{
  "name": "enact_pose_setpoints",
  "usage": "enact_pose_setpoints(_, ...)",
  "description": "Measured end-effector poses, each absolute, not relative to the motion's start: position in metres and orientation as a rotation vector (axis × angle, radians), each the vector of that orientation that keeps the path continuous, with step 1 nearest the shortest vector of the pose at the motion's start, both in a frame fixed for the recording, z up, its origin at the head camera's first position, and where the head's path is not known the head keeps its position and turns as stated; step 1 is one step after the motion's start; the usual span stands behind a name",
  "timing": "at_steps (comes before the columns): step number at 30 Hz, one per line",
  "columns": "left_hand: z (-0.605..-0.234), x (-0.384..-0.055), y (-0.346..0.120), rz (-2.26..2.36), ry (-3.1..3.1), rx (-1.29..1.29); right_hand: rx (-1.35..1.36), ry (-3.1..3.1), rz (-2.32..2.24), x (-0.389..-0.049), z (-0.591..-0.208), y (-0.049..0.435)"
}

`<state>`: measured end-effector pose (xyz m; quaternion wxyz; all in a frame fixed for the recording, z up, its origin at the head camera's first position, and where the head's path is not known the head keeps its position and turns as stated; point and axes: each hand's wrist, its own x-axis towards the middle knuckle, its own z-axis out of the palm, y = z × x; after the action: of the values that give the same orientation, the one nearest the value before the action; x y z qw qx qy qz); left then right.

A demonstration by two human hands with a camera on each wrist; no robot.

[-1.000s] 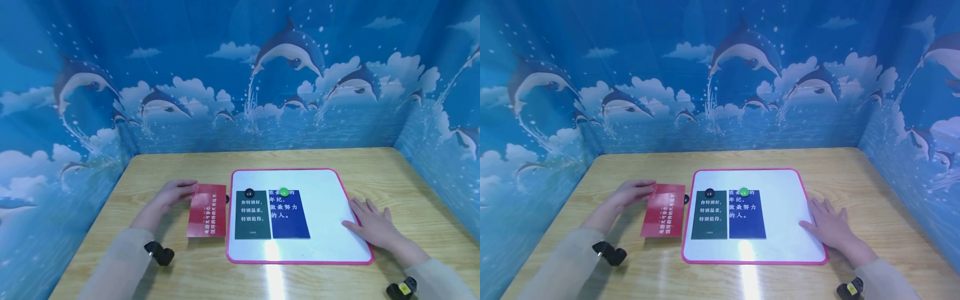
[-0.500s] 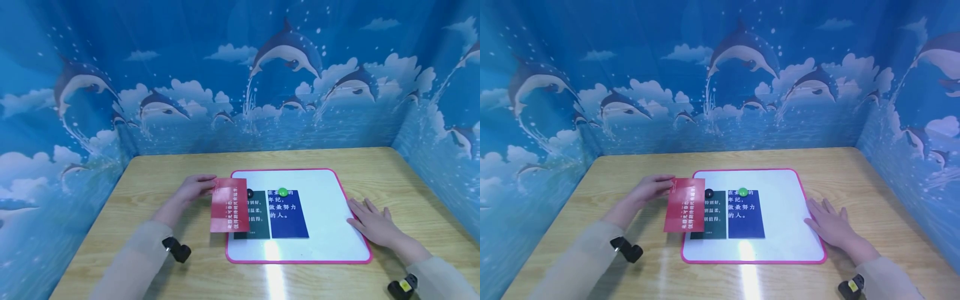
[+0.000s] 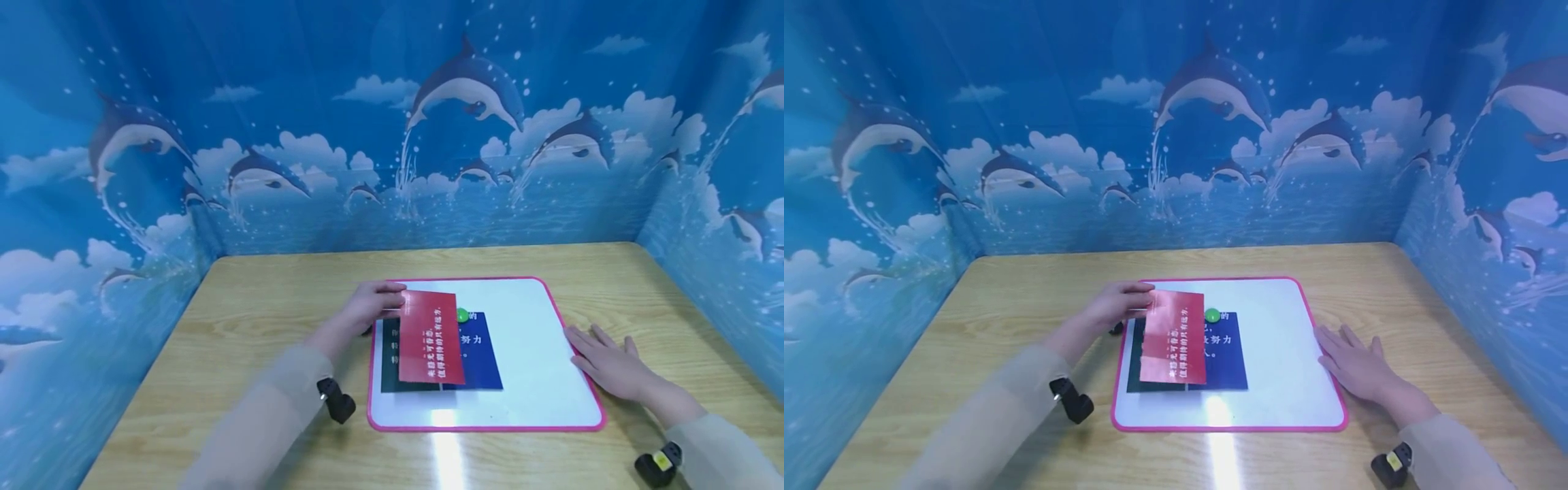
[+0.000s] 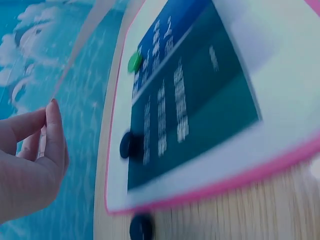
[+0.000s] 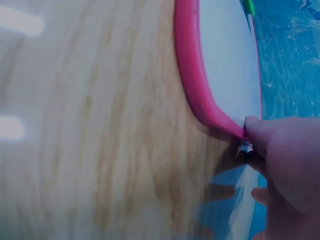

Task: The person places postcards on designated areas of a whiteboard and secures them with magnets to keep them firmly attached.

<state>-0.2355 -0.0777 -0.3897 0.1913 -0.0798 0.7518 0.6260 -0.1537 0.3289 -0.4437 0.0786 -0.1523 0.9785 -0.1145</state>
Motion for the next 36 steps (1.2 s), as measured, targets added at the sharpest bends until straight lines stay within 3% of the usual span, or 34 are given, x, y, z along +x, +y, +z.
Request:
enact_pose_setpoints(20,-0.4,-0.237,0.031,1.833,2.023,-0.101,-0.448,2.938,-0.302,-0.153,-0.443,0.328)
enact_pose_setpoints(36,-0.409,-0.23,0.069,1.862,2.074,-0.146,-0.404,2.936,-0.29,-0.153,-0.446,0.326)
